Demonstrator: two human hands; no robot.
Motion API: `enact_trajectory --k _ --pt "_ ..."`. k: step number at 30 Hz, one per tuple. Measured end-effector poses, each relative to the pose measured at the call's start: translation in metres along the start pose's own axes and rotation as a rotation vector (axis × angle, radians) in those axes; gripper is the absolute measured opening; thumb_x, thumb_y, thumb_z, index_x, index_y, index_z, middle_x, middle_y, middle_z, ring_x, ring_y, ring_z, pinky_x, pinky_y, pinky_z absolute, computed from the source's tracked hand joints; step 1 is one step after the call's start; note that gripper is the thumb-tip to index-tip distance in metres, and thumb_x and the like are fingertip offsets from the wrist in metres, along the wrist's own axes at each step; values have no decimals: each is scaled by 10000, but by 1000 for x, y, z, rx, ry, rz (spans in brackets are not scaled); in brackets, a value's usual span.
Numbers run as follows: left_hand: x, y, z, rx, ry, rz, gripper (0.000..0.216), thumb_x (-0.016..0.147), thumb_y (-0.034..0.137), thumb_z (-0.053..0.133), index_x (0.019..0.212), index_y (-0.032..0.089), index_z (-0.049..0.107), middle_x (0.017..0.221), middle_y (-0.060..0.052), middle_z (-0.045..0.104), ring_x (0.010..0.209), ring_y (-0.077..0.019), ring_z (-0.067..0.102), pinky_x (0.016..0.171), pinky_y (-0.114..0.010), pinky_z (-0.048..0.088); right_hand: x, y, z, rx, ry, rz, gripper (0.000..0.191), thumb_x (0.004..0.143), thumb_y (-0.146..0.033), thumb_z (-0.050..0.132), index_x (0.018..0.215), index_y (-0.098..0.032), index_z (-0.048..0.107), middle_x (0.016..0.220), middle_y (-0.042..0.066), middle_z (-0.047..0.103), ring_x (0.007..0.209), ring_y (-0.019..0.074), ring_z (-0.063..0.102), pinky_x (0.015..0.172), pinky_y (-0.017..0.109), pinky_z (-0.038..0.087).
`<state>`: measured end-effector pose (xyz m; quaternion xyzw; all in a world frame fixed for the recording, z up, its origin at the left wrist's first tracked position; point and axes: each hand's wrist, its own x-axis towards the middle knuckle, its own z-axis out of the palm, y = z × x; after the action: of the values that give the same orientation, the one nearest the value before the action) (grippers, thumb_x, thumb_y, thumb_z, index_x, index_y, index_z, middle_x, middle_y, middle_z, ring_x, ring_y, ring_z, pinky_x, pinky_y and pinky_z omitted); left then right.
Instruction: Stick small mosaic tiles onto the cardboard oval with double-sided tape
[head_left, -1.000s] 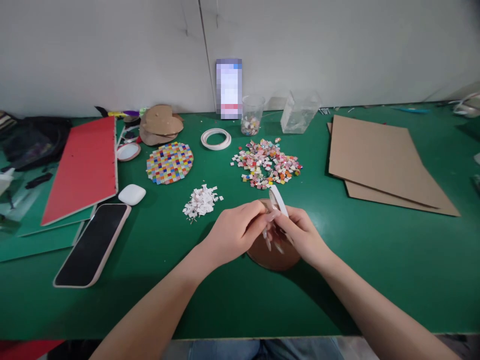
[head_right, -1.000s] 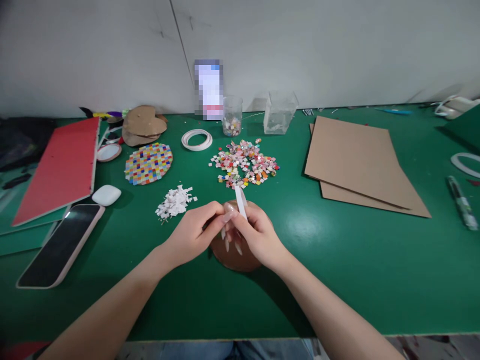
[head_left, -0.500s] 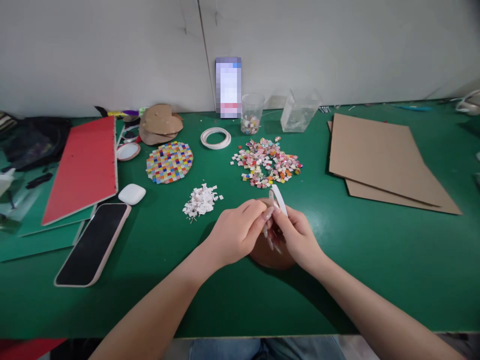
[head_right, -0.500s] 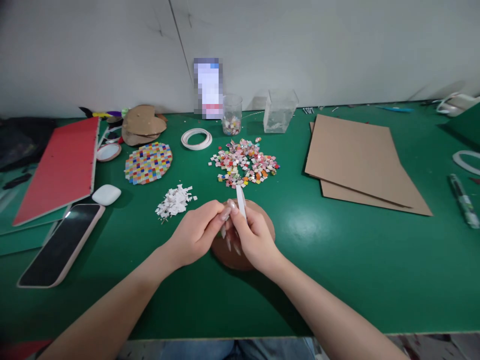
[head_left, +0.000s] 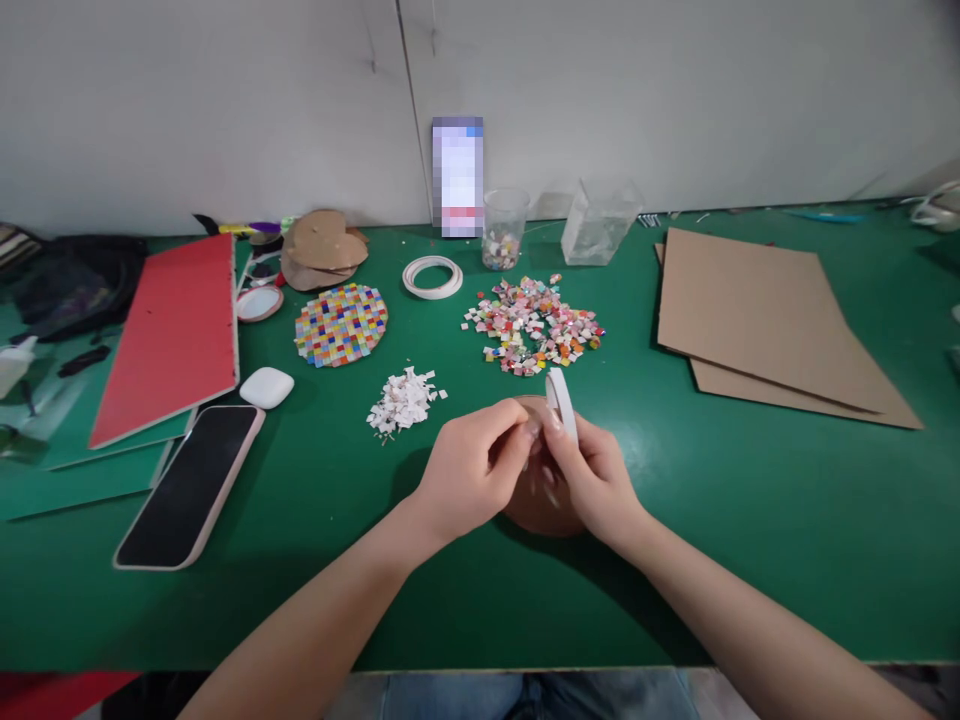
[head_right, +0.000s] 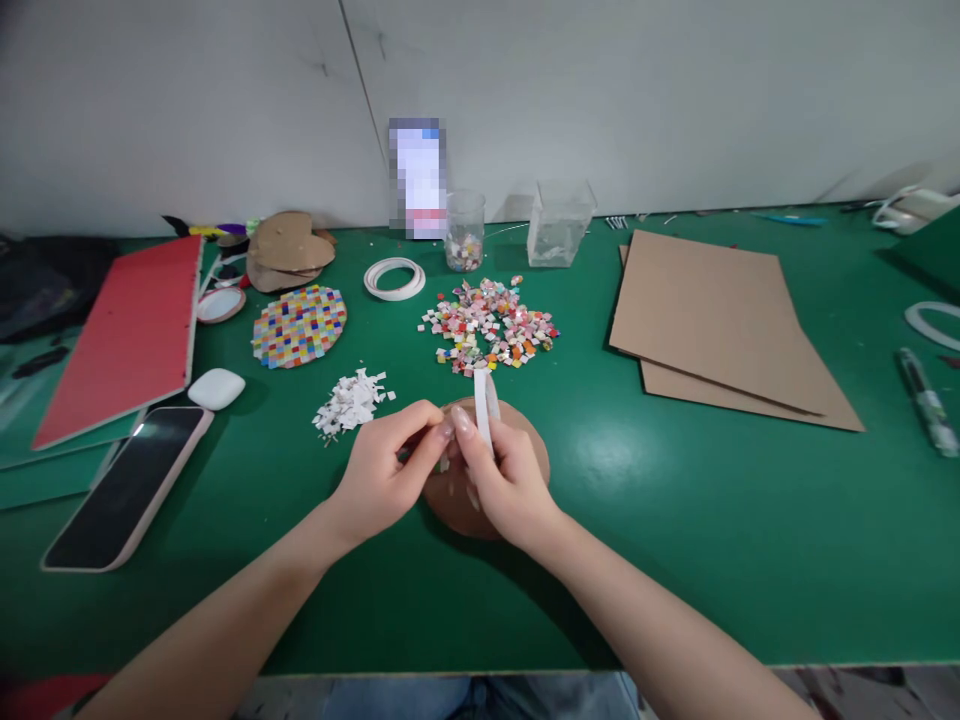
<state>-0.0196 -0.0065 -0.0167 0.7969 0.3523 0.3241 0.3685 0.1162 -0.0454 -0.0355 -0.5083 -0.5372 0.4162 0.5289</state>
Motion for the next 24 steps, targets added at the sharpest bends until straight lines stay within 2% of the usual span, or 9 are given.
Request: enact_trajectory --k 4,8,12,19,24 --pt "-2 3 2 -78 27 -15 203 890 177 439 690 166 463 567 51 453 491 -58 402 477 -183 316 -3 1 1 -167 63 -142 356 914 -343 444 597 -185 479 492 -44 450 441 82 407 429 218 327" --pt "-4 7 8 -79 126 22 213 877 157 443 665 169 426 536 59 394 458 -53 365 451 -178 296 -6 -1 6 -116 103 -137 381 921 -309 440 561 -185 435 471 -52 431 421 69 380 411 200 313" --pt "-7 8 15 17 220 63 217 854 135 442 648 177 387 525 66 362 428 -49 331 427 -178 275 -10 -2 12 -147 161 -93 379 925 -315 424 568 -187 412 468 -57 385 428 72 354 402 194 300" --pt "-7 4 18 252 285 146 219 807 134 450 619 189 353 487 75 357 400 -53 328 402 -191 255 -11 -1 12 -323 223 -189 343 897 -247 456 566 -190 385 464 -69 345 420 67 330 392 184 282" --pt "-7 5 17 318 318 196 221 818 143 436 610 189 374 475 67 412 401 -58 347 403 -194 264 -10 -6 12 -356 237 -239 365 886 -233 462 538 -191 360 443 -75 321 389 57 307 359 176 255"
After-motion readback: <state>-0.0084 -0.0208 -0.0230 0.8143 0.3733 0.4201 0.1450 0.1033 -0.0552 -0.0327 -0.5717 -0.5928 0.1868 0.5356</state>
